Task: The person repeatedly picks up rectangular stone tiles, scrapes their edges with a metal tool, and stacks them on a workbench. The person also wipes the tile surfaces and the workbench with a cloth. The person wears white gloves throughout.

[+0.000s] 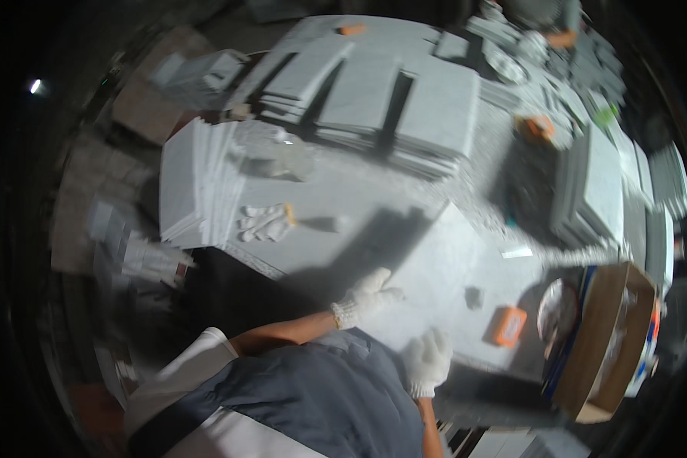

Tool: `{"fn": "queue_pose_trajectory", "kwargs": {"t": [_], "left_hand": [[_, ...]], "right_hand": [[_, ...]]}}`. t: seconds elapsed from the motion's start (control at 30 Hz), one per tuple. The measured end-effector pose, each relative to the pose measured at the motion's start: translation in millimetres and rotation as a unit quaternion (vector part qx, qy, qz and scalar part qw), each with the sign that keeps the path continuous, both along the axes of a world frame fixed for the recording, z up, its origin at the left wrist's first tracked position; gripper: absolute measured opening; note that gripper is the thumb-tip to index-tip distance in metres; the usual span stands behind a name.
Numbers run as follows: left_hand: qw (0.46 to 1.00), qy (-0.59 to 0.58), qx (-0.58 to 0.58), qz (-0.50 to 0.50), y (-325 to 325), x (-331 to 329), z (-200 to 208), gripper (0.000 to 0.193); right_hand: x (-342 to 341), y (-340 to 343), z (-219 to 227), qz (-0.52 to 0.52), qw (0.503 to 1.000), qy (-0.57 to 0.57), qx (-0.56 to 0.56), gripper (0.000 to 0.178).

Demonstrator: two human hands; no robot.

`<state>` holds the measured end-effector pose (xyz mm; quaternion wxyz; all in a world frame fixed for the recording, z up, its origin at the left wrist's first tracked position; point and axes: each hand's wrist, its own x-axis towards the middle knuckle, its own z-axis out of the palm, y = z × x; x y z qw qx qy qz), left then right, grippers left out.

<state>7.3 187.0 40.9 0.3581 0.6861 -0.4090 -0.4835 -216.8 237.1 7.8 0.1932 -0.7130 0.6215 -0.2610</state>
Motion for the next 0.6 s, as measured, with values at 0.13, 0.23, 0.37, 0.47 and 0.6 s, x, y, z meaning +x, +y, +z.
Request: {"fn": "queue_pose_trajectory", "kwargs": {"t": [0.13, 0.23, 0.37, 0.47, 0.6], "left_hand": [[0.977, 0.213, -0.011, 0.015, 23, 51, 44, 0.04], [0.982, 0.157, -0.086, 0.067, 59, 110, 86, 0.028], [0.932, 0.095, -0.159, 0.312, 98, 194, 135, 0.044], [0.873, 0.008, -0.199, 0.445, 114, 263, 157, 0.05], [0.883, -0.045, -0.191, 0.426, 123, 367, 168, 0.049]], "right_hand": [[-5, -9, -16, -0.047, 0.996, -0.069, 0.033, 0.034], [-4, -26, -24, -0.052, 0.992, -0.116, 0.019, 0.036], [1, -48, -29, 0.036, 0.996, 0.048, -0.072, 0.048], [13, -57, -35, 0.082, 0.987, 0.096, -0.096, 0.051], [28, -62, -44, 0.108, 0.979, 0.121, -0.121, 0.049]]}}
